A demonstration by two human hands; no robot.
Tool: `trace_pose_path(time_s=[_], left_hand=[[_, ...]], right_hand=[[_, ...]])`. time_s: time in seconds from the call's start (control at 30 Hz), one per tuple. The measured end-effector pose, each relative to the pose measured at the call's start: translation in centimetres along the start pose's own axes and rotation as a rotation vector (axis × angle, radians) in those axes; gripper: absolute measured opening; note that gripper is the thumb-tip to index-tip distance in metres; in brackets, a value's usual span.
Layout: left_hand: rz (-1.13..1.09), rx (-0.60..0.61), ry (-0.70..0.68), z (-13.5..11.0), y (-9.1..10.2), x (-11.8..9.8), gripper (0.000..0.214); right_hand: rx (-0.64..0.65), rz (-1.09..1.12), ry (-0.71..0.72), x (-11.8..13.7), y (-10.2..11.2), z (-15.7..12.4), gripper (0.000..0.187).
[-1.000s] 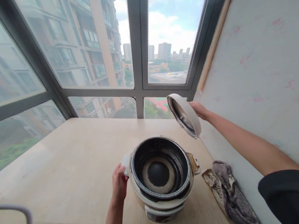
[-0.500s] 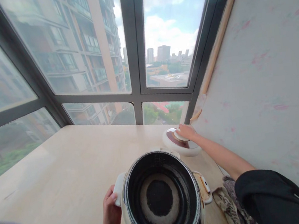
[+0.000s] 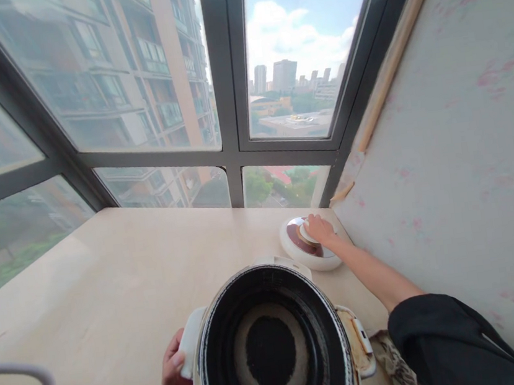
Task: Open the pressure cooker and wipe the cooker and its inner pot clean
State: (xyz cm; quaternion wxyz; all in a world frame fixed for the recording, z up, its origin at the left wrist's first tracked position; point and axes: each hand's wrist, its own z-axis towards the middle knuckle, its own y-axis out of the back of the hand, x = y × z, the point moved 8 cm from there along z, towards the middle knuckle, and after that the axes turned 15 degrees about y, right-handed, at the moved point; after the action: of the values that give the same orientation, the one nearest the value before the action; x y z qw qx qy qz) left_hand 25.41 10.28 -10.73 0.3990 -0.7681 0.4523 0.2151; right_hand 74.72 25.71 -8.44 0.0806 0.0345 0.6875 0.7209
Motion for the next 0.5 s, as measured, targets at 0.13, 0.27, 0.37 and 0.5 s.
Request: trace_pose_path(time_s=[0.13,0.27,0.37,0.5], left_hand=[[-0.023,-0.004,0.005,0.3,0.2,0.1,0.032],[-0.043,-0.021,0.005,0.2,0.2,0.0,0.034],[-0.048,-0.027,0.004,0.0,0.1,-0.1,0.034],[-0.037,-0.031,0.003,-0.2,-0.1,-0.3,0.034]], right_hand=[[0.004,-0.009,0.011,0.0,-0.4,-0.1,0.037],[0.002,-0.010,0.015,0.2,-0.6,0.1,0.037],[-0.002,-0.004,0.007,0.5,-0.8,0.1,0.038],[-0.014,0.015,-0.007,0.9,-1.3,0.1,0.037]])
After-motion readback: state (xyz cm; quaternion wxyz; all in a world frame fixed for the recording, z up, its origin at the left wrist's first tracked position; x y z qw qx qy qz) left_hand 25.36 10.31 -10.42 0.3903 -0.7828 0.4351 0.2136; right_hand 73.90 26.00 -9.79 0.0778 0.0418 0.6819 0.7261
